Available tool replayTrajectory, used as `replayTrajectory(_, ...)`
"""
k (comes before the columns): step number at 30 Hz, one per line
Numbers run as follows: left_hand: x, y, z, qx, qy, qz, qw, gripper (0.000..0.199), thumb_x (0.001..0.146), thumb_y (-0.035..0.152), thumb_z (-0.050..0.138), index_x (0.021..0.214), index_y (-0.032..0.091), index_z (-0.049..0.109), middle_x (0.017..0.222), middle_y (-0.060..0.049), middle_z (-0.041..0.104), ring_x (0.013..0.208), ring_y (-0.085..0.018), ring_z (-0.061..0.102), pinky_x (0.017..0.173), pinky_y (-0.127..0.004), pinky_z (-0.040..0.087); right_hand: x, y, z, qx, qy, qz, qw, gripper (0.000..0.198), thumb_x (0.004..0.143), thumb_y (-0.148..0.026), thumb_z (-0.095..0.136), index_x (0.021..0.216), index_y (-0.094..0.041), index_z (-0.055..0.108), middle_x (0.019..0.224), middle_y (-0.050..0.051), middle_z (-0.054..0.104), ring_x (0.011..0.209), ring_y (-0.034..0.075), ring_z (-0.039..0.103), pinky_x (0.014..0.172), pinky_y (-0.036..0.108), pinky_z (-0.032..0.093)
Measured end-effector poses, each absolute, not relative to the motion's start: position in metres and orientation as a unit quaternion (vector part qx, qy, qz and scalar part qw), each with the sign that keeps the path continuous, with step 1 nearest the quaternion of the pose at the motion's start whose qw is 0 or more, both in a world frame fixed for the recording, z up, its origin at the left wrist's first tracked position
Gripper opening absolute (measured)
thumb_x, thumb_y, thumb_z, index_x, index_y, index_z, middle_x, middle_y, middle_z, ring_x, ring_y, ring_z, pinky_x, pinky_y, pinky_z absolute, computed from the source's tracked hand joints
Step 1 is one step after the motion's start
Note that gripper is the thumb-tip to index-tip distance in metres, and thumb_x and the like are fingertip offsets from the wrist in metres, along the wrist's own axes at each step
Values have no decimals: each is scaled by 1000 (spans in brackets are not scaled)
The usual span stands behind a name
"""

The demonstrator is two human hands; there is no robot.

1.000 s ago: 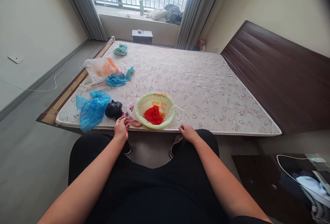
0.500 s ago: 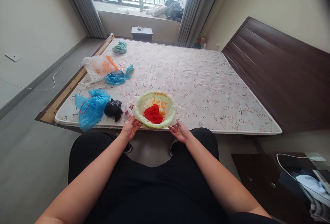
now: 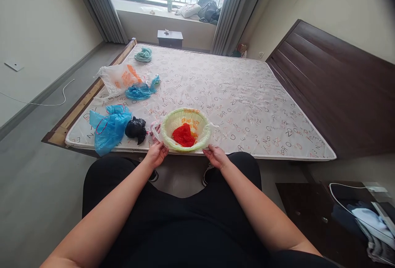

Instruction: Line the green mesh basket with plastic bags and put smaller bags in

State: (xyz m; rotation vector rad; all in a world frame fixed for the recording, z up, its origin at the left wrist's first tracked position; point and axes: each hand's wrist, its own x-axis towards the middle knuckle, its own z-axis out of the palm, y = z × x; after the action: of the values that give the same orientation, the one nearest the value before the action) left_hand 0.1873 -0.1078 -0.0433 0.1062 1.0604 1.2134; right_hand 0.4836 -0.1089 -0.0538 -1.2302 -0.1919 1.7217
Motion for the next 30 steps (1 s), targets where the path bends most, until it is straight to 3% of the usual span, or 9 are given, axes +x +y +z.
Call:
replayTrajectory(5, 195, -111, -49, 64, 471, 543, 692, 16, 90, 9, 63, 104, 17, 62, 71, 1, 68, 48, -9, 60, 46, -19, 49, 481, -106, -55, -480, -83, 705, 515, 19, 93, -6, 57, 101, -23, 62, 88, 0, 77, 70, 14, 74, 67, 28, 64)
replayTrajectory(9, 194, -113, -46, 32, 479, 547, 686, 12, 92, 15, 60, 103, 16, 63, 71, -1, 69, 52, -12, 63, 50, -22, 52, 482, -105, -47, -486, -47, 690, 534, 14, 97, -14, 53, 101, -23, 62, 85, 0, 76, 70, 14, 73, 66, 28, 64)
replayTrajectory(13, 193, -118, -37, 28, 426, 547, 720, 35, 99, 47, 54, 117, 19, 64, 90, -6, 75, 73, -20, 73, 63, -33, 60, 472, -116, -35, -444, -36, 694, 566, 11, 97, -34, 60, 103, -25, 63, 96, 0, 77, 85, 15, 74, 76, 31, 64)
replayTrajectory(15, 196, -123, -34, 52, 407, 542, 734, 49, 95, 60, 58, 122, 20, 64, 99, -8, 76, 80, -21, 74, 67, -34, 60, 461, -123, -31, -454, -58, 678, 575, 14, 90, -33, 70, 100, -27, 61, 94, -2, 76, 84, 14, 73, 76, 30, 62)
replayTrajectory(17, 201, -126, -35, 74, 405, 534, 738, 49, 90, 57, 69, 121, 20, 64, 101, -8, 76, 82, -20, 74, 70, -33, 60, 448, -128, -29, -476, -82, 657, 579, 24, 82, -26, 77, 97, -27, 59, 88, -4, 74, 80, 13, 72, 72, 27, 60)
replayTrajectory(20, 206, -128, -39, 91, 417, 524, 737, 40, 85, 36, 80, 118, 20, 64, 98, -5, 76, 78, -18, 74, 70, -30, 61, 435, -128, -28, -485, -105, 630, 597, 34, 73, -18, 80, 95, -25, 56, 84, -5, 71, 74, 12, 69, 67, 24, 58)
replayTrajectory(25, 211, -126, -43, 105, 445, 519, 722, 42, 78, 21, 85, 115, 18, 65, 92, -4, 77, 66, -14, 71, 56, -22, 56, 433, -120, -30, -562, -145, 525, 622, 30, 70, -15, 72, 89, -24, 50, 76, -8, 60, 49, 6, 50, 49, 20, 48)
replayTrajectory(30, 215, -126, -40, 110, 452, 541, 701, 48, 73, 17, 86, 115, 17, 63, 90, -2, 76, 60, -10, 67, 48, -18, 50, 434, -127, -30, -658, -308, 426, 540, 36, 70, -14, 66, 101, -27, 54, 82, -7, 62, 51, 9, 53, 50, 22, 50)
